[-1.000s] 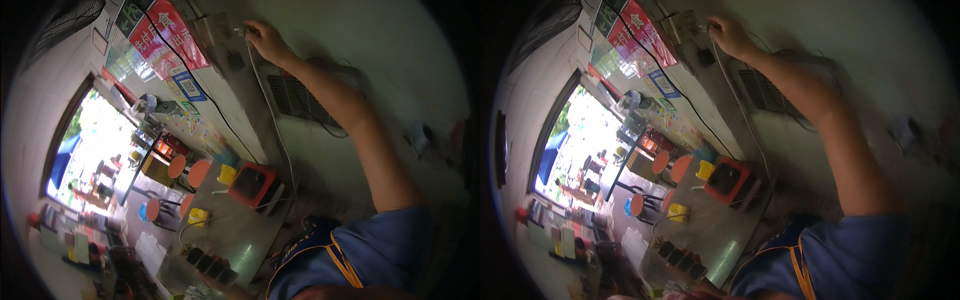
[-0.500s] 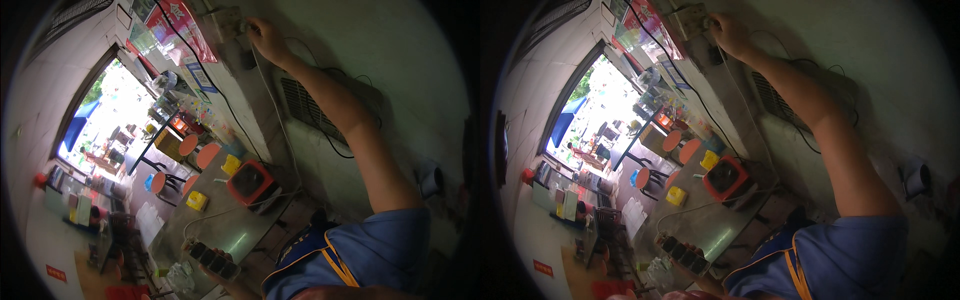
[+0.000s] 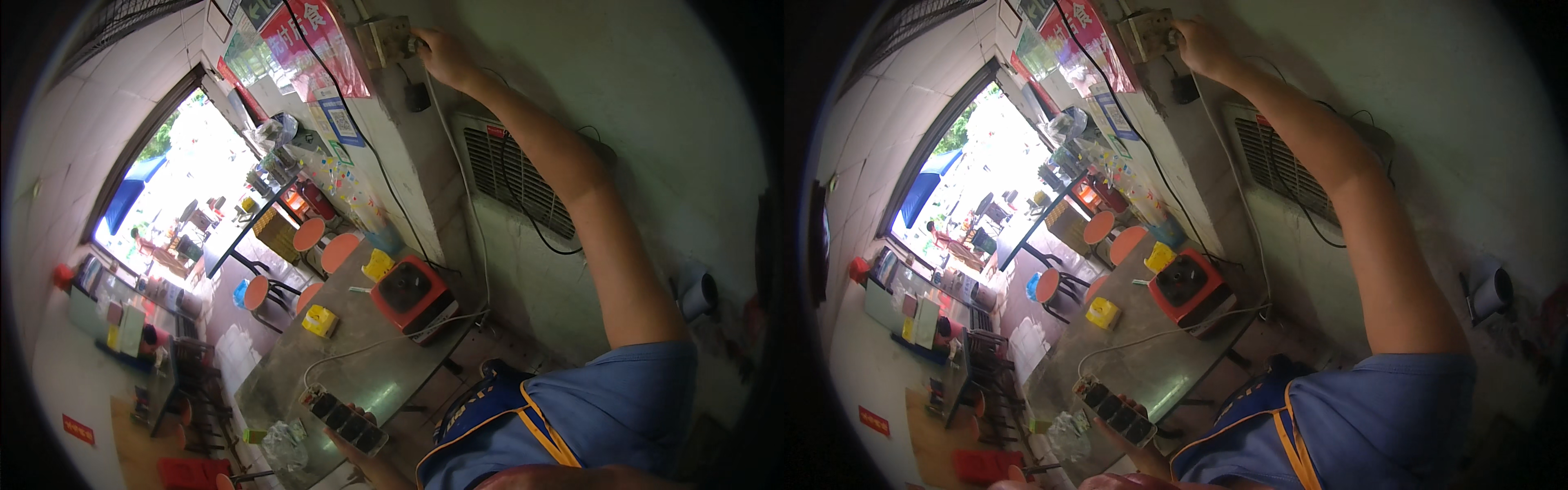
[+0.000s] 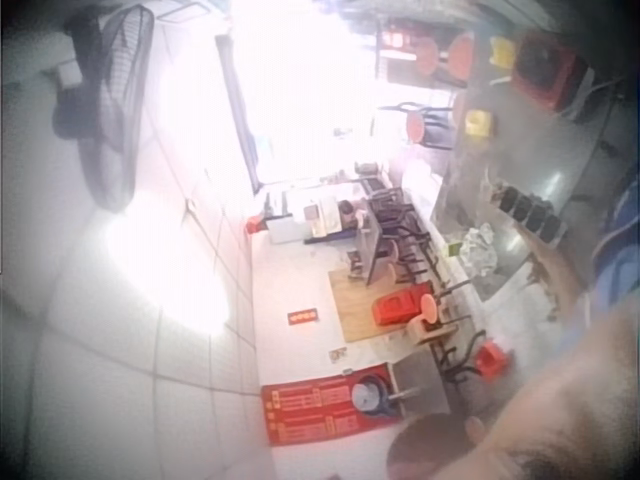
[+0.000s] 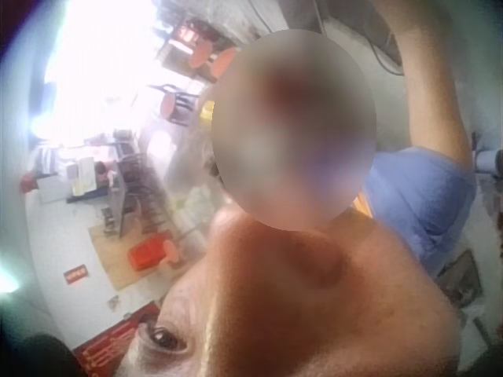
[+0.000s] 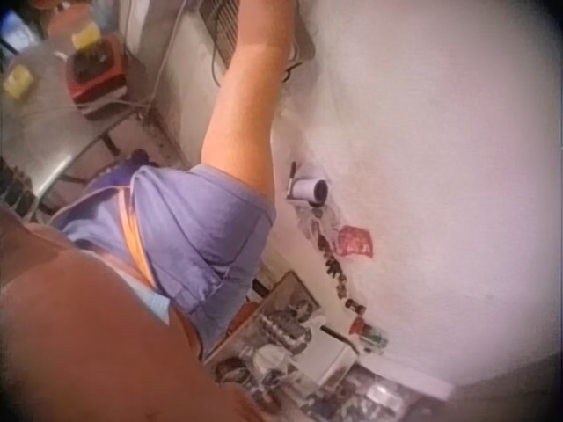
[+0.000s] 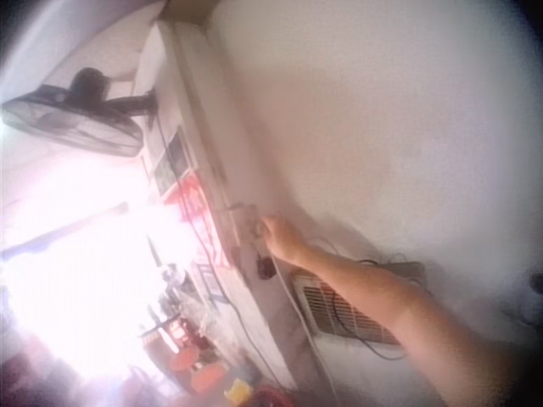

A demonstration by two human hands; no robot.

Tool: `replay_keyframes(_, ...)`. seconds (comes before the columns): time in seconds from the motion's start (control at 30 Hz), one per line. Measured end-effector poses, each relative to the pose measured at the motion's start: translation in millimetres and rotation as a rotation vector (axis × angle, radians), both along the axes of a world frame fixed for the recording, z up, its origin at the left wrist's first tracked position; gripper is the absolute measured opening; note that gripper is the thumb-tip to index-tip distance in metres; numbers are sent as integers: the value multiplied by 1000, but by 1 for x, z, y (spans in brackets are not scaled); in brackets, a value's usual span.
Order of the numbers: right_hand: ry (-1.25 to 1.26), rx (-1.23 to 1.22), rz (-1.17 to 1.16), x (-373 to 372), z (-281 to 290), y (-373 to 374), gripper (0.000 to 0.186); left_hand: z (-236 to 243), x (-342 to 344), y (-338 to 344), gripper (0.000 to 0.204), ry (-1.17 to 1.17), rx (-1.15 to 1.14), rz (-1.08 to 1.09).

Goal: The person disassembles a power strip, adjusts internal wiring with a screwdriver, tests it by plugging it into a wall socket, then reassembles the casing and secures it with screws.

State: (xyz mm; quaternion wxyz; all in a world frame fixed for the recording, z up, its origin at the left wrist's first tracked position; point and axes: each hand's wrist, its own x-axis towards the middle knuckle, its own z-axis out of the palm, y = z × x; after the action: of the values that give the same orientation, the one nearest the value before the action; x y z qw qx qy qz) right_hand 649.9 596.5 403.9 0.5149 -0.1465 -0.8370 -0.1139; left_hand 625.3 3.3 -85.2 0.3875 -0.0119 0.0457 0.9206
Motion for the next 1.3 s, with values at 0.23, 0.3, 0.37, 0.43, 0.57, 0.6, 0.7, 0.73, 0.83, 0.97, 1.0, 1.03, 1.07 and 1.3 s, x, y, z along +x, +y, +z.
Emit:
replay_keyframes(0.23, -185, -112, -54, 4, 13, -5, 35, 2, 9, 6, 65, 22, -87, 58)
replay_keyframes(0.3, -150, -66, -42, 7, 11, -6, 34, 4, 11, 9, 65, 26, -108, 71)
replay_keyframes(0.37, -63, 85, -15, 13, 1, 7, 33, 5, 12, 16, 65, 38, -109, 61)
replay_keyframes(0.43, -27, 79, -8, 13, -5, 17, 32, 2, 12, 18, 65, 39, -99, 58)
replay_keyframes(0.57, 22, 25, -2, 9, -15, 4, 30, 5, 15, 16, 64, 18, -82, 63)
replay_keyframes(0.6, 30, 26, -11, 10, -17, 9, 30, 5, 15, 18, 64, 18, -91, 68)
replay_keyframes(0.7, 60, 17, -17, 10, -26, 18, 30, 1, 16, 20, 65, 26, -104, 74)
replay_keyframes(0.73, 74, 6, -5, 9, -28, 17, 30, -4, 15, 19, 65, 31, -97, 70)
replay_keyframes(0.83, 1, -77, -13, 11, -22, 18, 32, -13, 13, 17, 66, 56, -70, 53)
replay_keyframes(0.97, -115, -202, -9, 13, -11, 1, 33, -17, 11, 14, 67, 48, -19, 42)
replay_keyframes(1.0, -102, -101, -37, 14, -11, 5, 33, -17, 10, 16, 66, 48, -16, 46)
replay_keyframes(1.03, -89, 0, -66, 14, -13, 14, 34, -17, 10, 19, 66, 48, -13, 50)
replay_keyframes(1.07, -75, 101, -95, 15, -14, 21, 34, -17, 9, 23, 66, 48, -10, 53)
replay_keyframes(1.3, -243, -159, -164, 4, -1, 7, 34, -15, 3, 29, 60, 82, -22, 43)
